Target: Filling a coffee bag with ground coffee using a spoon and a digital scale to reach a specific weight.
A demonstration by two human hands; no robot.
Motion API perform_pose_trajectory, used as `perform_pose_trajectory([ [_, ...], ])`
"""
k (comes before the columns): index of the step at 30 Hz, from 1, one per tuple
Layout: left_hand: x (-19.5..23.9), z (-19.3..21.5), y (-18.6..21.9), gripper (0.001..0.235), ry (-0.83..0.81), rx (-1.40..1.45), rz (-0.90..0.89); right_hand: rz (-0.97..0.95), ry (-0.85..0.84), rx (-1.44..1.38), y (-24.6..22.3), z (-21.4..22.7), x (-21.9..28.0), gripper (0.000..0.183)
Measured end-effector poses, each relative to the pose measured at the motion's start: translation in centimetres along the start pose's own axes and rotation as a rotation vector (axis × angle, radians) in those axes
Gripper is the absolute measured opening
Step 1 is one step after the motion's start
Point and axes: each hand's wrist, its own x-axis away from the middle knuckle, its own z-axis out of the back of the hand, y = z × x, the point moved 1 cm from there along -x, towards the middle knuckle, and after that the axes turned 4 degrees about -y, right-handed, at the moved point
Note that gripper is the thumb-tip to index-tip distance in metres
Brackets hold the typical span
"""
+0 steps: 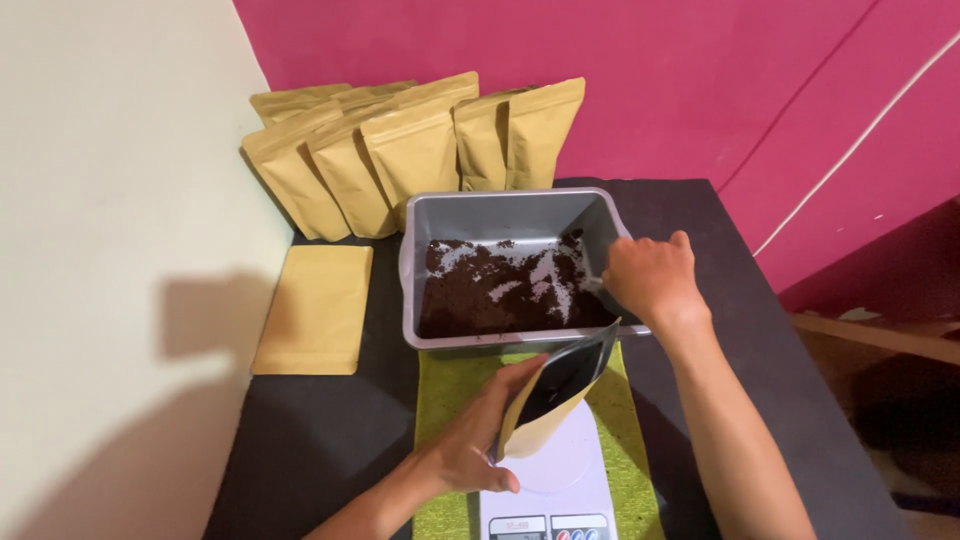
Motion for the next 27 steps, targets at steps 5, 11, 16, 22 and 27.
perform_pose_trajectory([
  [5,0.1,0.5,0.5,0.119,-0.005,-0.042,0.013,0.079,-0.128,-0.107,-0.8,3.1,4.1,0.014],
  [11,0.4,0.7,0.8,0.126,0.001,-0.103,0.087,0.107,-0.373,-0.142,-3.1,5.9,4.4,0.013],
  [16,0.4,0.6,0.9,0.125,0.004,-0.059,0.066,0.199,-0.473,-0.216,-4.2,5.2,3.4,0.036],
  [22,0.5,0.7,1.3,0.125,0.005,-0.115,0.05,0.565,-0.326,-0.518,-6.6,5.2,4.1,0.03],
  [27,0.3,0.6,1.4,0.121,0.017,-0.134,0.037,0.637,0.294,-0.427,-7.2,5.7,5.2,0.024],
])
